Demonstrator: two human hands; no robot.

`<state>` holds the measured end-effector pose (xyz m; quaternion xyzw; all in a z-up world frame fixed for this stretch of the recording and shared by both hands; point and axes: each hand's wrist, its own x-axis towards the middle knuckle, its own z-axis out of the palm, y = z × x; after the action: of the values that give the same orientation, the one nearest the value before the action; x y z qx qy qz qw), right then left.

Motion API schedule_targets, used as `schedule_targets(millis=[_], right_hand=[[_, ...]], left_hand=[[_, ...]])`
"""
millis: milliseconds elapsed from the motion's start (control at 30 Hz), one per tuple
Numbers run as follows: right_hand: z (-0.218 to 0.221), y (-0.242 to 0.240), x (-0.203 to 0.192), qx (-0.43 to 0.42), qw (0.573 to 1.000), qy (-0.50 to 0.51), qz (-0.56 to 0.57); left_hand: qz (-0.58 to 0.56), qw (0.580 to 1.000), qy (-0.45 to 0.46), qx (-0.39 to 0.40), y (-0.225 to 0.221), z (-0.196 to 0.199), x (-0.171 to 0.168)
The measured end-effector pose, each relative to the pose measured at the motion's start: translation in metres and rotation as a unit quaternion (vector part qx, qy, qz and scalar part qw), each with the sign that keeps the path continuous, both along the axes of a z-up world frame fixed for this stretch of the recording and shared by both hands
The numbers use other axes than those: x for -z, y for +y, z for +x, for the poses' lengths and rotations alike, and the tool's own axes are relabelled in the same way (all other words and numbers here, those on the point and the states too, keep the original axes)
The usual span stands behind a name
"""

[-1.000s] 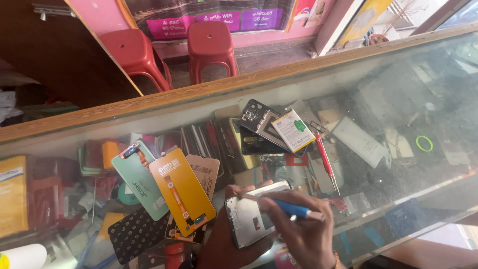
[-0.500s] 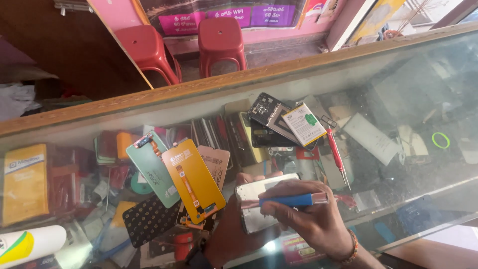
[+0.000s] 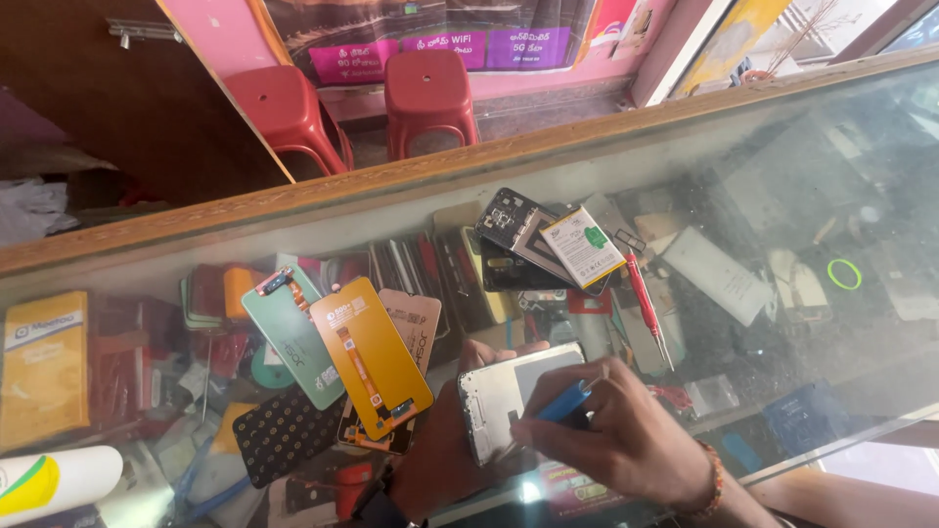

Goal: The person peels a layer from a phone screen and scrapes the edges of the frame with a tool.

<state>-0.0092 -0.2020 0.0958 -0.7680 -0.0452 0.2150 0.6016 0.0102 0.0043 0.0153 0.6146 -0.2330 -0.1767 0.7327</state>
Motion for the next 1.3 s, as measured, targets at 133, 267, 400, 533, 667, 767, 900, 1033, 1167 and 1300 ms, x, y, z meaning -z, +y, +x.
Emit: schedule_targets(millis=[133,267,400,533,667,767,900,1033,1167,1300], right_hand=[[0.014,-0.016,-0.005,-0.018,0.979,-0.073,-0.187],[0.014,0.006,-0.013,-0.013,0.993,-0.076,-0.090],[0.012,0.002,-0.020,-0.086,0.980,-0.175,-0.033],[0.021,-0.027,-0.015,-0.014,0.966,-0.015,-0.256],[0.022,-0.033,-0.011,0.010,0.949,-0.067,-0.309],[0.012,-0.016,-0.006,-0.012,0.973,-0.083,-0.216],[0.012,-0.021,-0.009,-0.049,0.983,-0.069,-0.161],[0.017,-0.044,-0.003,0.006,0.953,-0.059,-0.296],[-0.006,-0.060,0.005,0.155,0.926,-0.223,-0.263],[-0.013,-0.065,0.018,0.297,0.898,-0.308,-0.106]], left_hand=[[0.098,0.995,0.002,-0.004,-0.004,0.001,-0.009],[0.128,0.990,0.061,0.023,-0.002,0.002,-0.012],[0.028,0.998,-0.063,0.001,-0.003,0.002,-0.003],[0.062,0.997,-0.035,-0.001,-0.004,-0.001,-0.001],[0.113,0.990,-0.088,-0.016,-0.004,0.005,-0.011],[0.153,0.988,-0.019,-0.013,-0.003,0.002,-0.013],[0.126,0.991,-0.031,-0.020,-0.006,0.001,-0.003],[0.042,0.996,-0.078,-0.010,-0.006,-0.003,0.011],[-0.106,0.985,0.134,0.033,-0.011,0.008,0.012],[-0.418,0.729,0.523,0.143,-0.010,0.022,0.007]])
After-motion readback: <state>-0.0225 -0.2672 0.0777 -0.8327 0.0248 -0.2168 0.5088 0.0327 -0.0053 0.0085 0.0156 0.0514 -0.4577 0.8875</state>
